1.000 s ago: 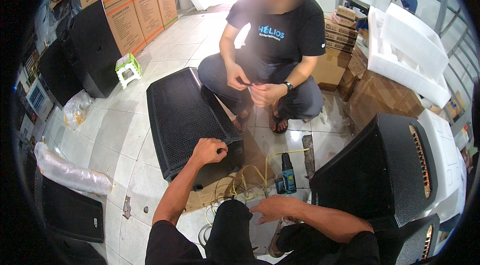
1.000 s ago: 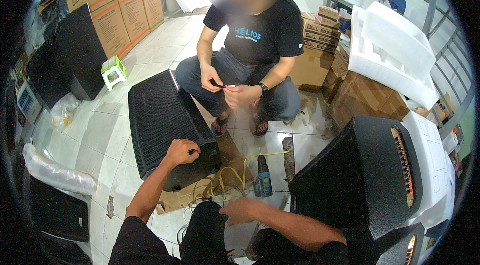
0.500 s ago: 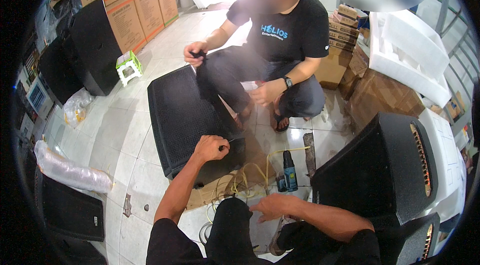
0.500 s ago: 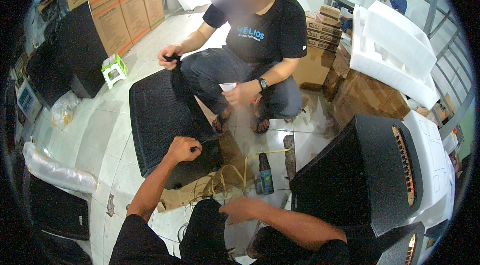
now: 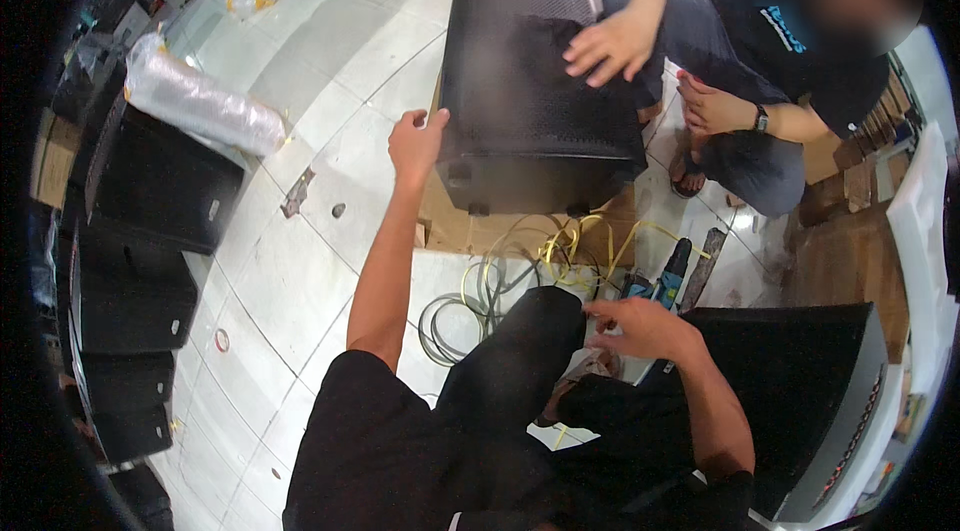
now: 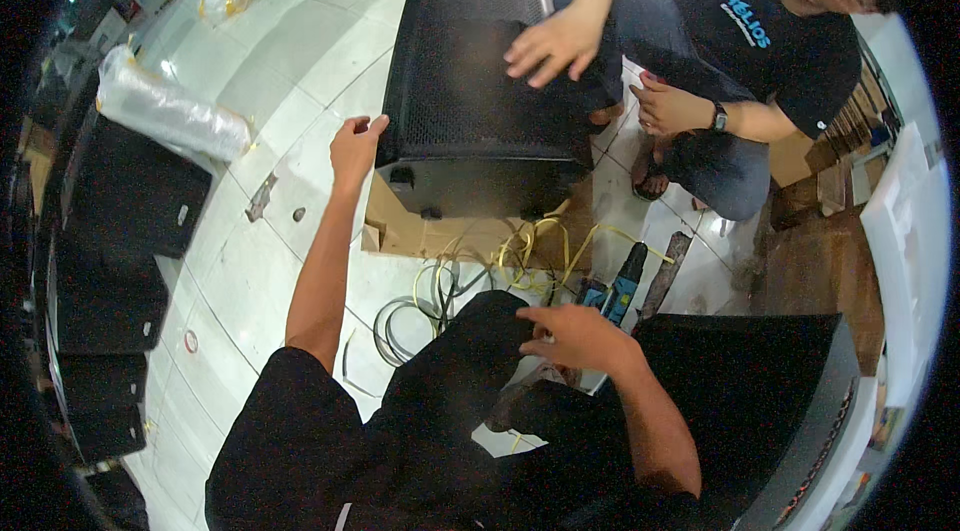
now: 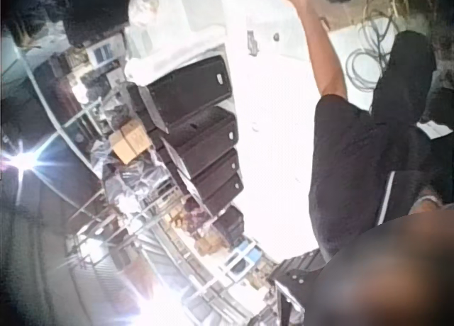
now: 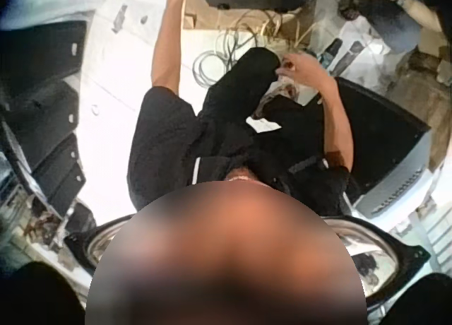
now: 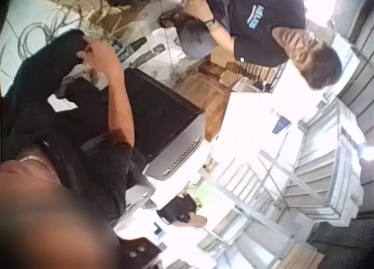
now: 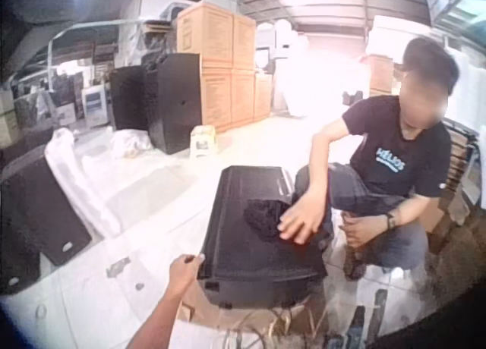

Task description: The person uses a cordless drill to attach a black metal bracket to a large black speaker while a coworker holds the speaker steady. The person positions the bracket, drives screws into the speaker, and then removes the bracket after a brief inspection.

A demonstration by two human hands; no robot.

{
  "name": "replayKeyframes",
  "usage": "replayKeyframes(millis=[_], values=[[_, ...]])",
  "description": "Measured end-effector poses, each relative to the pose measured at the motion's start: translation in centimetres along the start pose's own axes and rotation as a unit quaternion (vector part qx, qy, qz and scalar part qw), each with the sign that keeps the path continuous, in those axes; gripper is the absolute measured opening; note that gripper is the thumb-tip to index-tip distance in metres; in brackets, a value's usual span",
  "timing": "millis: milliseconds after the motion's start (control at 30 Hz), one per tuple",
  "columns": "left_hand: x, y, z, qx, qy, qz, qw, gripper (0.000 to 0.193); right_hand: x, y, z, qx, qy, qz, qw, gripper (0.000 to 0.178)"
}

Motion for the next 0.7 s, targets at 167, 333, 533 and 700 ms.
replayKeyframes(millis=[167,333,533,700], values=[[2.1,-8.4,0.4,0.218,-0.066,0.171,0.959,0.042,-5.1,-2.5,3.6,0.001,0.185,0.086,0.979,0.040],[5.3,-8.4,-0.4,0.336,0.020,0.147,0.930,0.039,-15.9,-11.6,7.4,0.102,0.280,0.166,0.940,0.033],[5.9,-8.0,-2.4,0.613,-0.056,0.164,0.771,0.033,-28.9,-15.1,6.0,0.330,0.238,0.011,0.914,0.030],[6.2,-8.5,-2.0,0.618,-0.104,0.141,0.767,0.032,-30.0,-14.8,3.8,0.396,0.202,0.009,0.896,0.042]])
Point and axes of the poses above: each hand's wrist, its own x-axis away from the middle knuckle, its own z-axis out of the back of the hand, y = z × x, the point moved 5 cm from there along -x, towards the middle knuckle, and after that the axes turned 7 degrees about x, right-handed, at the moved point
